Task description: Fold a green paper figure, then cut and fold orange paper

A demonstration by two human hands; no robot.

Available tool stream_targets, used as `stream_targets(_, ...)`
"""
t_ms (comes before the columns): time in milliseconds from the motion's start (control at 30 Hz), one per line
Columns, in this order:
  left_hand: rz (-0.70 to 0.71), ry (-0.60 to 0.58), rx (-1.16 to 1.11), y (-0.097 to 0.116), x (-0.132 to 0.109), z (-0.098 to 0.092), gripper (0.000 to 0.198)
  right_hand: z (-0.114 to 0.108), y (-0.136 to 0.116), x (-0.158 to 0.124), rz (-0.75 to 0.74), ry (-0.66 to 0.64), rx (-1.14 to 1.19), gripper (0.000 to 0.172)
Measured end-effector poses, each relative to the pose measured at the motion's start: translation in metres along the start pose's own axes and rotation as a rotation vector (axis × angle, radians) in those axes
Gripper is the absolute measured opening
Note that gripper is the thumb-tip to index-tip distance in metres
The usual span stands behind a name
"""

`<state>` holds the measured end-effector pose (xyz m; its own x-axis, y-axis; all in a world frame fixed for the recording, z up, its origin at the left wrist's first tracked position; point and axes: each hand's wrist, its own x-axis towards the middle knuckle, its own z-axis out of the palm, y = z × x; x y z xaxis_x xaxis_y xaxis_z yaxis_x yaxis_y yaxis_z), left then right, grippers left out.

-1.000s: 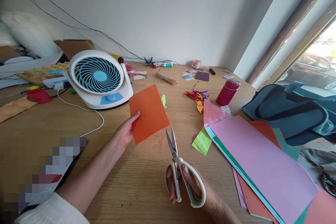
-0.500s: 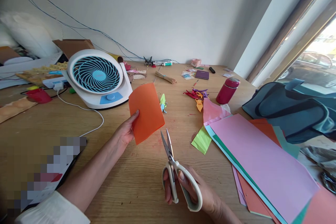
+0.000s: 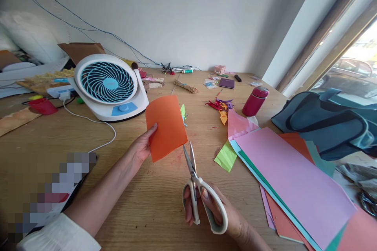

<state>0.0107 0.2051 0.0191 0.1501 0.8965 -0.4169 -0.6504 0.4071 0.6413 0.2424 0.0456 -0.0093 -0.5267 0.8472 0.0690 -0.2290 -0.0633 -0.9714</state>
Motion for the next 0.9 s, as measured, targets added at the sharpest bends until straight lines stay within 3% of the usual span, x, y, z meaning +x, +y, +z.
stream_targets(200,0.015,-0.033,-0.009,0.0015,0.0019,-0.0018,0.039,0.0026,-0.0028,0.0005,-0.019,-0.011,-0.001,0.049)
stream_targets(433,0.037,-0.028,0.012,0.0023,-0.0003,-0.0007,0.027,-0.0011,0.0046,0.0015,-0.008,0.017,0.081,0.045)
stream_targets(900,0.093,-0.107,0.128,0.0058,-0.0039,-0.0052,0.033,-0.0037,0.0050,0.0031,-0.045,0.057,0.076,0.045)
